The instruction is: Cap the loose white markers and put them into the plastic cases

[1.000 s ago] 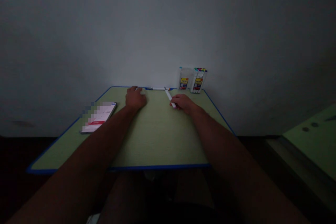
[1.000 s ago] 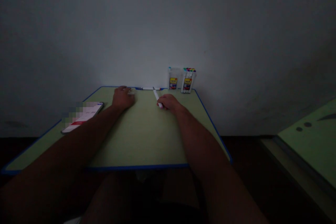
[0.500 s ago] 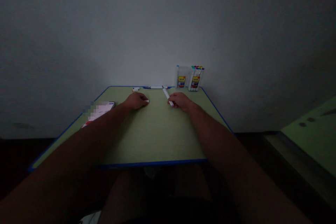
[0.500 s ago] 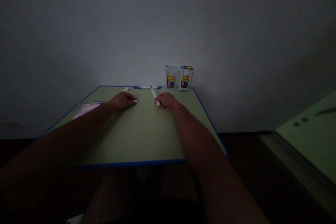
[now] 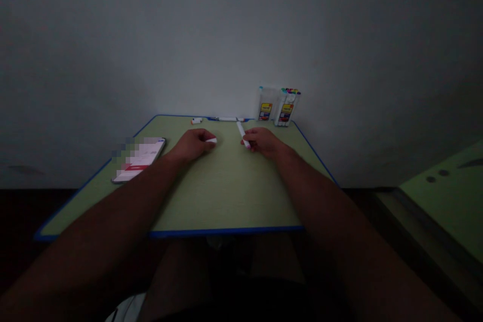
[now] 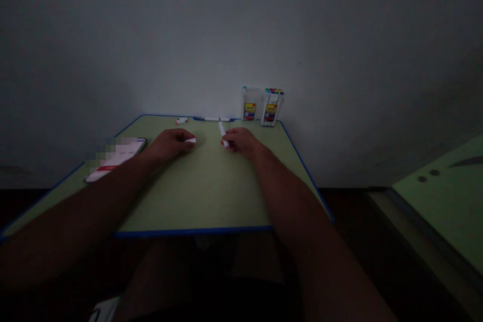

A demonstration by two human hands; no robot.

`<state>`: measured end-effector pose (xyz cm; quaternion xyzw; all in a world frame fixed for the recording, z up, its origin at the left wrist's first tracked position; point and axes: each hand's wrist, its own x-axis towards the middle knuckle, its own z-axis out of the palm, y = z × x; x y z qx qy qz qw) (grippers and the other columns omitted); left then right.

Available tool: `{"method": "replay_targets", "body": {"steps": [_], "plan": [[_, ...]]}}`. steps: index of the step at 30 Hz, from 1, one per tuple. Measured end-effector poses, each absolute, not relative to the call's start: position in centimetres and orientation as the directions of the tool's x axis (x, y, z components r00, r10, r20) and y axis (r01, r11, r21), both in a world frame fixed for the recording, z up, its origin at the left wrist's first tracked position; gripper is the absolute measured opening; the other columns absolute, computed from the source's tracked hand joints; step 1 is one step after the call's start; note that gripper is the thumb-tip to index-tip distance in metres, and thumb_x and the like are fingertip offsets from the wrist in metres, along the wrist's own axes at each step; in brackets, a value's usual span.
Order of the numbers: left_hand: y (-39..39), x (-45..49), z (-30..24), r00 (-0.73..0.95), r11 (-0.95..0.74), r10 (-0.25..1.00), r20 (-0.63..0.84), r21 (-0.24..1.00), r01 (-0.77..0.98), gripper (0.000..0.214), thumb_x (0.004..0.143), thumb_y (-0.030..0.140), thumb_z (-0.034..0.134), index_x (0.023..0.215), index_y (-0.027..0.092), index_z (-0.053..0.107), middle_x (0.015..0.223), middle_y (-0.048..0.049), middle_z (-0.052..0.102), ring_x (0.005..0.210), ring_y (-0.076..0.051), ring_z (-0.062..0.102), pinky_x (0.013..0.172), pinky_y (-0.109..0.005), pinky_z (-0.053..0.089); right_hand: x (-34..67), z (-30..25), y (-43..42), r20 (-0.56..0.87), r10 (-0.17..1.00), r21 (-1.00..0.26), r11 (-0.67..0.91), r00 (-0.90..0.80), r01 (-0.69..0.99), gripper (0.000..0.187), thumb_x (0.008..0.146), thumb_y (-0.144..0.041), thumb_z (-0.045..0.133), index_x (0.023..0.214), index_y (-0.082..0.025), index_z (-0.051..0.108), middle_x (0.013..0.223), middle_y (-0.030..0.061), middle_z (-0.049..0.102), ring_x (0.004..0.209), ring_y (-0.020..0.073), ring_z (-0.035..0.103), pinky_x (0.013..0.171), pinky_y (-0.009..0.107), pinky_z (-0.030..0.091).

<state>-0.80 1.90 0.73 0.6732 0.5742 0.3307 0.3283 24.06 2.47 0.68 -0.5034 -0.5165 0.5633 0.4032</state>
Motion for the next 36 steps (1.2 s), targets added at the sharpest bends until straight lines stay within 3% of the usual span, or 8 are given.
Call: {"method": "replay_targets", "body": {"steps": [7,14,36], "plan": [[1.7,-0.2,0.6,0.116,-0.234,0.972,0.203,0.847,0.478,0.023,0.069,0.026,0.076,0.091,0.018,0.075,0.082,-0.0035,0.072,0.074,-0.017,0.063,0.071,-0.032,0.051,23.5,0.8,1.9,-0.140,0.976,-0.990,-0.139,-0.163,0.020,0.005,0.084,-0.008,0.064,0.087,-0.012,0.062,0.071,0.0021,0.069,0.051,0.0078,0.056,0.044,0.018,0.039],[1.2,0.2,1.1,0.094,-0.320,0.945,0.314,0.827,0.463,0.023,0.065,0.026,0.078,0.086,0.017,0.077,0.076,-0.0029,0.070,0.071,-0.017,0.061,0.070,-0.031,0.048,23.5,1.1,1.5,-0.095,0.977,-0.994,-0.103,-0.190,-0.032,0.008,0.081,-0.012,0.070,0.077,-0.014,0.063,0.061,-0.0012,0.061,0.049,0.0079,0.053,0.045,0.019,0.040],[1.2,0.6,0.9,0.114,-0.362,0.928,0.355,0.784,0.504,0.027,0.068,0.026,0.074,0.093,0.017,0.079,0.069,0.0001,0.065,0.063,-0.014,0.055,0.063,-0.029,0.043,23.3,1.2,1.3,-0.116,0.980,-0.992,-0.121,-0.164,-0.024,0.013,0.083,-0.014,0.074,0.076,-0.014,0.063,0.062,-0.0018,0.058,0.049,0.0079,0.052,0.044,0.020,0.043]]}}
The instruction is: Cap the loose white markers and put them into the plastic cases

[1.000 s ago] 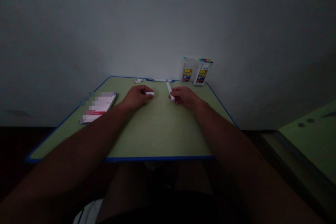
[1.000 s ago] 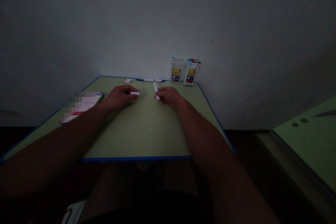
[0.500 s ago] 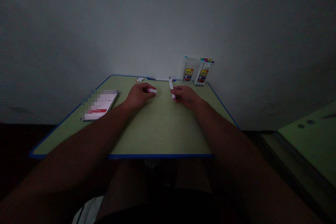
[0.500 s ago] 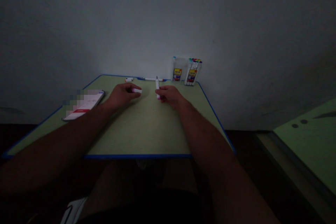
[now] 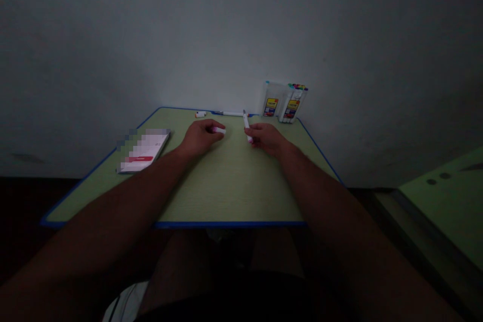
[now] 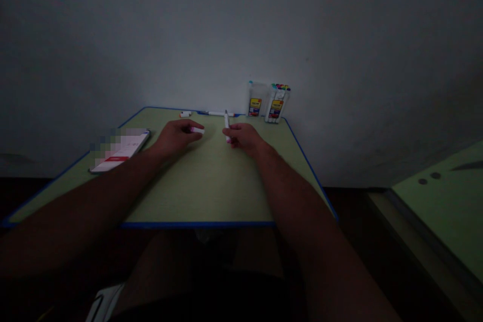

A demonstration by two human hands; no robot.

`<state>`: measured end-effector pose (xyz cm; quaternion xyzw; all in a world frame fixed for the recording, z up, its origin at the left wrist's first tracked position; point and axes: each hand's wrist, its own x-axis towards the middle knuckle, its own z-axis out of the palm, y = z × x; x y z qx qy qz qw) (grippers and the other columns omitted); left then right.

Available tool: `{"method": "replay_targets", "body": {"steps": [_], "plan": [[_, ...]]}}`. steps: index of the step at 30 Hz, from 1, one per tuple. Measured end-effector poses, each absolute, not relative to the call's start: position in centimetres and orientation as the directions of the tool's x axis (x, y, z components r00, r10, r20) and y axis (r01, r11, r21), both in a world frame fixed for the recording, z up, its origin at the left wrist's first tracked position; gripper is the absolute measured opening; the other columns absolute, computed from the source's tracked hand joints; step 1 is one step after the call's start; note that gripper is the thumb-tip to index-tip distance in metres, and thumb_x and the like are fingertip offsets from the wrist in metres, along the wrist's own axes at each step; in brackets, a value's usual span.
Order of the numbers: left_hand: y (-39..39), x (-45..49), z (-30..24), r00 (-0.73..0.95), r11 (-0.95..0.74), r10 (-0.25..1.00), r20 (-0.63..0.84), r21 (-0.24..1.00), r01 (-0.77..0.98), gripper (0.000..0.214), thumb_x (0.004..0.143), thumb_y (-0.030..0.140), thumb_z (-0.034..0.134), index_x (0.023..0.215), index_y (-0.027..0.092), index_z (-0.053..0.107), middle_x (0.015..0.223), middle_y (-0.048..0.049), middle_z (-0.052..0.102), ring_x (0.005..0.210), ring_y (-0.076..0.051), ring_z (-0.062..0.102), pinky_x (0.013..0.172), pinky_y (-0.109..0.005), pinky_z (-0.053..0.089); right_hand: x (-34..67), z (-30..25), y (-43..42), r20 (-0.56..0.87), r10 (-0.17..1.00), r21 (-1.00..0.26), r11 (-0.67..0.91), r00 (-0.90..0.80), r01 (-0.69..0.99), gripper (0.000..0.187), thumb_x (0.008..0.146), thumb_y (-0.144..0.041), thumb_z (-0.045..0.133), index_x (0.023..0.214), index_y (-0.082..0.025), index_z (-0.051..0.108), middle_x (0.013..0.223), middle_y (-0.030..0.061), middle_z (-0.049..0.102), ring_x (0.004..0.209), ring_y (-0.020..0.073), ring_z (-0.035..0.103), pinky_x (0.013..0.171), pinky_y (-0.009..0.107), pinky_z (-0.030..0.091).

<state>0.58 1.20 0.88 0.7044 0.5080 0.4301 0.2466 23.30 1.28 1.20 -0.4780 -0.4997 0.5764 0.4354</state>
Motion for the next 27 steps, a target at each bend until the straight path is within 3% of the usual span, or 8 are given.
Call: {"method": "replay_targets", "body": {"steps": [8,14,27], "plan": [[0.6,0.6,0.9,0.097,-0.441,0.855,0.509,0.617,0.651,0.027,0.076,0.026,0.068,0.099,0.017,0.079,0.086,-0.0052,0.075,0.072,-0.017,0.062,0.074,-0.031,0.049,23.1,1.4,1.0,-0.133,0.986,-0.991,-0.135,-0.099,-0.014,0.020,0.086,-0.015,0.071,0.070,-0.014,0.059,0.058,-0.0021,0.057,0.047,0.0073,0.050,0.044,0.019,0.042],[0.5,0.6,1.0,0.113,-0.471,0.813,0.572,0.529,0.706,0.026,0.078,0.024,0.067,0.100,0.018,0.079,0.086,-0.0063,0.074,0.074,-0.018,0.062,0.076,-0.033,0.049,23.1,1.4,1.1,-0.138,0.987,-0.990,-0.140,-0.078,-0.013,0.021,0.084,-0.017,0.073,0.069,-0.014,0.059,0.058,-0.0009,0.059,0.049,0.0079,0.051,0.046,0.020,0.042],[0.3,0.7,1.3,0.060,-0.436,0.858,0.510,0.662,0.610,0.026,0.075,0.026,0.072,0.100,0.021,0.079,0.086,-0.0049,0.072,0.075,-0.018,0.060,0.077,-0.032,0.048,23.2,1.4,0.9,-0.118,0.980,-0.993,-0.117,-0.160,0.014,0.025,0.081,-0.023,0.077,0.065,-0.015,0.058,0.057,-0.0018,0.058,0.047,0.0072,0.048,0.044,0.020,0.039]]}}
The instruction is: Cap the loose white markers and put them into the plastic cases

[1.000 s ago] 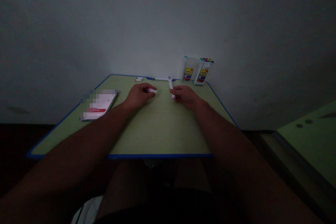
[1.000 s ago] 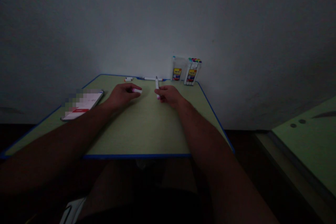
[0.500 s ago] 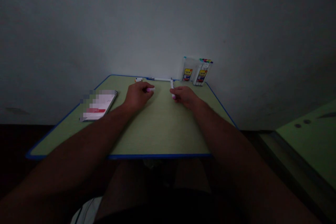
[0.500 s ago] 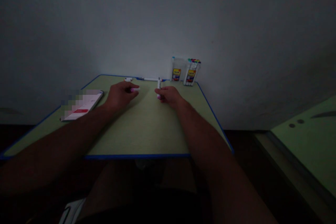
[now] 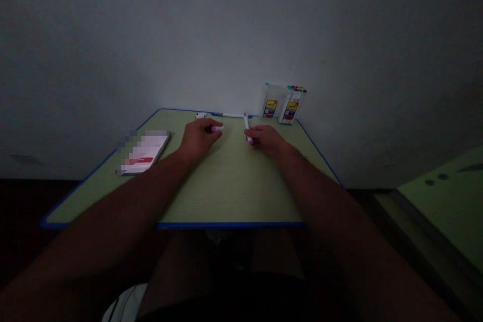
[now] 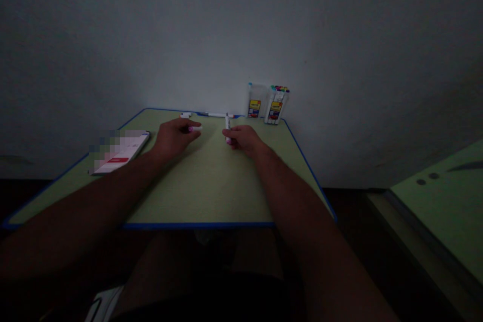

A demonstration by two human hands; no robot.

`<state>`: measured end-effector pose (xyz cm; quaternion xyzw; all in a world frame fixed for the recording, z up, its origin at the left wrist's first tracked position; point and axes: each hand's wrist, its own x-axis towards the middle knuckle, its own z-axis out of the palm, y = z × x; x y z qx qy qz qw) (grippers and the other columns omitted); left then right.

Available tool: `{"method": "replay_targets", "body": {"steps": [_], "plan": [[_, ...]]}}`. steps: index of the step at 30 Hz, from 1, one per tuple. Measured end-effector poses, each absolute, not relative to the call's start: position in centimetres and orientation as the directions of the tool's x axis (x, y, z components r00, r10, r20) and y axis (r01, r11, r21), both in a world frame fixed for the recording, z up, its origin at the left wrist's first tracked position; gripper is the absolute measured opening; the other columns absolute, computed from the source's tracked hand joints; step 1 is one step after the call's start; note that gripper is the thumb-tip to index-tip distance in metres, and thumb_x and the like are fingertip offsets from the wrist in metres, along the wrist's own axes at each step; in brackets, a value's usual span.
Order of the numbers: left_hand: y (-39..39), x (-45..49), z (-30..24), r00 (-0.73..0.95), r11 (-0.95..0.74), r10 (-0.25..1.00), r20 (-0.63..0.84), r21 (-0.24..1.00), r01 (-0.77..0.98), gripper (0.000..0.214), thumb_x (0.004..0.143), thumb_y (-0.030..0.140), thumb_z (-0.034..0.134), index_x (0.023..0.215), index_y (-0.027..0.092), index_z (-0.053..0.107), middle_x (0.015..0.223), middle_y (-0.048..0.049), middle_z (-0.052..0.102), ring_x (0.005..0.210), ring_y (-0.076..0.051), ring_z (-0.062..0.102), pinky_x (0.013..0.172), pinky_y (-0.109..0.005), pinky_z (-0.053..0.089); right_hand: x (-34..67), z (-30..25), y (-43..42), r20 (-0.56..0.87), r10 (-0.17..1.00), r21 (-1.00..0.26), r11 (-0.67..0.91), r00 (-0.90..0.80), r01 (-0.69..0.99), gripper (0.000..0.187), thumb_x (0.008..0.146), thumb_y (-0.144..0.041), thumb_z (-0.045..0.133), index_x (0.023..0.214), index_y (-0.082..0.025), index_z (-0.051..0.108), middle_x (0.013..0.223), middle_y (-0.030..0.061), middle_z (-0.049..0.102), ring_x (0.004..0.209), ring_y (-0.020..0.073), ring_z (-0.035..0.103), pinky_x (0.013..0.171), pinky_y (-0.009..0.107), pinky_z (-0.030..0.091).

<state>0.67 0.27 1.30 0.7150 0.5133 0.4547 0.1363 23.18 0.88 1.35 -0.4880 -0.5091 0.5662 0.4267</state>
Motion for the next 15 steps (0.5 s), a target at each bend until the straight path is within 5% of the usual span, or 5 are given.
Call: {"method": "replay_targets", "body": {"steps": [15], "plan": [[1.7,-0.1,0.9,-0.054,-0.289,0.944,0.327,0.893,0.346,0.029,0.069,0.023,0.072,0.096,0.017,0.077,0.069,-0.0002,0.061,0.060,-0.013,0.052,0.062,-0.029,0.045,23.7,0.5,1.9,-0.036,0.994,-0.983,-0.017,-0.100,0.185,0.013,0.077,-0.022,0.077,0.070,-0.014,0.070,0.061,0.0000,0.061,0.050,0.0082,0.049,0.044,0.021,0.041]]}}
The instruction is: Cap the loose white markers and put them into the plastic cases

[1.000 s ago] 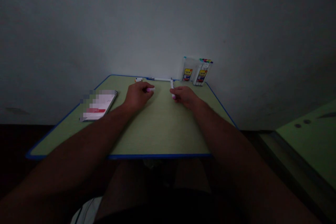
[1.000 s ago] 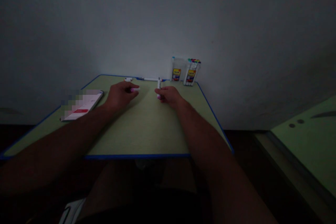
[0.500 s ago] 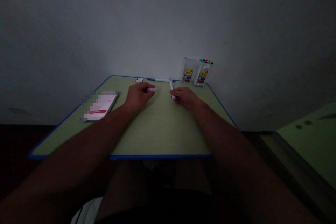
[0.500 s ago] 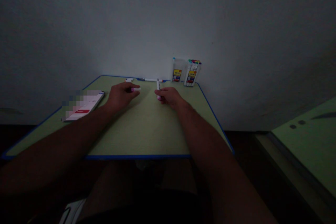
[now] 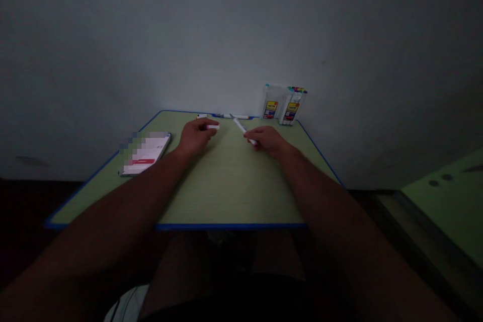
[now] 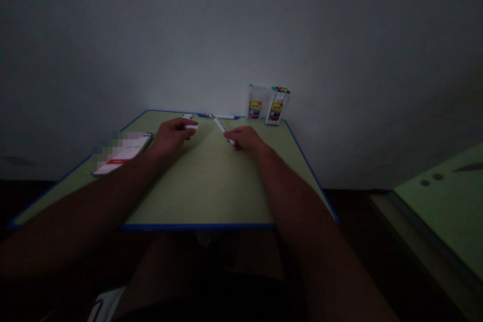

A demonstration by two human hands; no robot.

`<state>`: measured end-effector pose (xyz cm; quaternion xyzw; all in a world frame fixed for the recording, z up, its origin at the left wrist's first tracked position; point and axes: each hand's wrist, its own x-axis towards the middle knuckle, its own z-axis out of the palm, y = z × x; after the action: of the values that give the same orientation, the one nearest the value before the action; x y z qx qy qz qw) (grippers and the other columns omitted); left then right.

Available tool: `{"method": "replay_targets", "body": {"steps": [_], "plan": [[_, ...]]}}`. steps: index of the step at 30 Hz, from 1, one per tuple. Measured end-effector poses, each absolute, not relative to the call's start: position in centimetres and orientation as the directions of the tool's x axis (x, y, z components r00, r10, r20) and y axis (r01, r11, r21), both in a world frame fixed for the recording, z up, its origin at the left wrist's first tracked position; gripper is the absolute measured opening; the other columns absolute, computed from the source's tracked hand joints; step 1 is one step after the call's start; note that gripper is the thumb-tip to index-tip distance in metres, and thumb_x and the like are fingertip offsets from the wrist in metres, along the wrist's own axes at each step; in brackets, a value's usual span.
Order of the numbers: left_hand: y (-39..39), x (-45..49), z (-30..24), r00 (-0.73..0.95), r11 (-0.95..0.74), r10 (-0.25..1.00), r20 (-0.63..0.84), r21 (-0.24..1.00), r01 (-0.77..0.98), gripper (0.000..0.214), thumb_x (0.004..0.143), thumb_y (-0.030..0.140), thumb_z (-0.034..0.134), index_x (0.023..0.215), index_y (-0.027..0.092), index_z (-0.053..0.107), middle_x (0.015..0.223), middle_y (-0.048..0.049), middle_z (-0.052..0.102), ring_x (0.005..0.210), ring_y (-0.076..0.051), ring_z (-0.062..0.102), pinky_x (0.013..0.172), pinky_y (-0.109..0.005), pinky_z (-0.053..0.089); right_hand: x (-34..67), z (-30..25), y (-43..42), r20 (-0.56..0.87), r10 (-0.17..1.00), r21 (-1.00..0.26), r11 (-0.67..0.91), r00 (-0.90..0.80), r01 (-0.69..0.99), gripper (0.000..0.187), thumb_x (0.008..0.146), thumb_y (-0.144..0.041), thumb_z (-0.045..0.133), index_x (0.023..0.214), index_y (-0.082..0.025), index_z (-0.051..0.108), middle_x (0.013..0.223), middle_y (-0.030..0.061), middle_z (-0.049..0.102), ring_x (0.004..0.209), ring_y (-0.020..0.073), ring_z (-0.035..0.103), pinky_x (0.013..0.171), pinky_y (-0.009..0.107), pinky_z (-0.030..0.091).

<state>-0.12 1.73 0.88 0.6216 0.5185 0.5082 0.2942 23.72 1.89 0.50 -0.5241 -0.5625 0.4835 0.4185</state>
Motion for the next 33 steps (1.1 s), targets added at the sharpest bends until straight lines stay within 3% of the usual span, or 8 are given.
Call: {"method": "replay_targets", "body": {"steps": [6,15,33], "plan": [[1.97,-0.24,0.93,-0.105,-0.234,0.958,0.266,0.941,0.245,0.027,0.064,0.018,0.071,0.091,0.018,0.075,0.072,-0.0008,0.061,0.062,-0.013,0.052,0.062,-0.029,0.049,24.01,0.88,1.96,0.001,1.000,-0.965,0.008,-0.028,0.261,0.014,0.074,-0.021,0.076,0.065,-0.015,0.069,0.059,-0.0004,0.059,0.049,0.0085,0.048,0.041,0.021,0.039],[2.29,-0.27,0.57,-0.086,-0.203,0.972,0.219,0.966,0.157,0.027,0.061,0.016,0.071,0.088,0.019,0.072,0.073,-0.0005,0.062,0.065,-0.013,0.055,0.063,-0.030,0.050,24.07,1.32,1.67,0.005,1.000,-0.980,0.010,-0.027,0.201,0.026,0.075,-0.018,0.068,0.052,-0.018,0.054,0.050,-0.0042,0.048,0.044,0.0080,0.042,0.042,0.022,0.041],[1.93,-0.05,0.12,0.025,-0.201,0.980,0.199,0.970,0.136,0.024,0.063,0.010,0.074,0.084,0.020,0.075,0.071,-0.0007,0.065,0.065,-0.013,0.057,0.066,-0.031,0.052,23.82,1.37,1.39,-0.004,0.996,-0.988,0.010,-0.086,0.152,0.022,0.076,-0.020,0.069,0.056,-0.017,0.059,0.051,-0.0039,0.049,0.045,0.0081,0.042,0.042,0.022,0.041]]}}
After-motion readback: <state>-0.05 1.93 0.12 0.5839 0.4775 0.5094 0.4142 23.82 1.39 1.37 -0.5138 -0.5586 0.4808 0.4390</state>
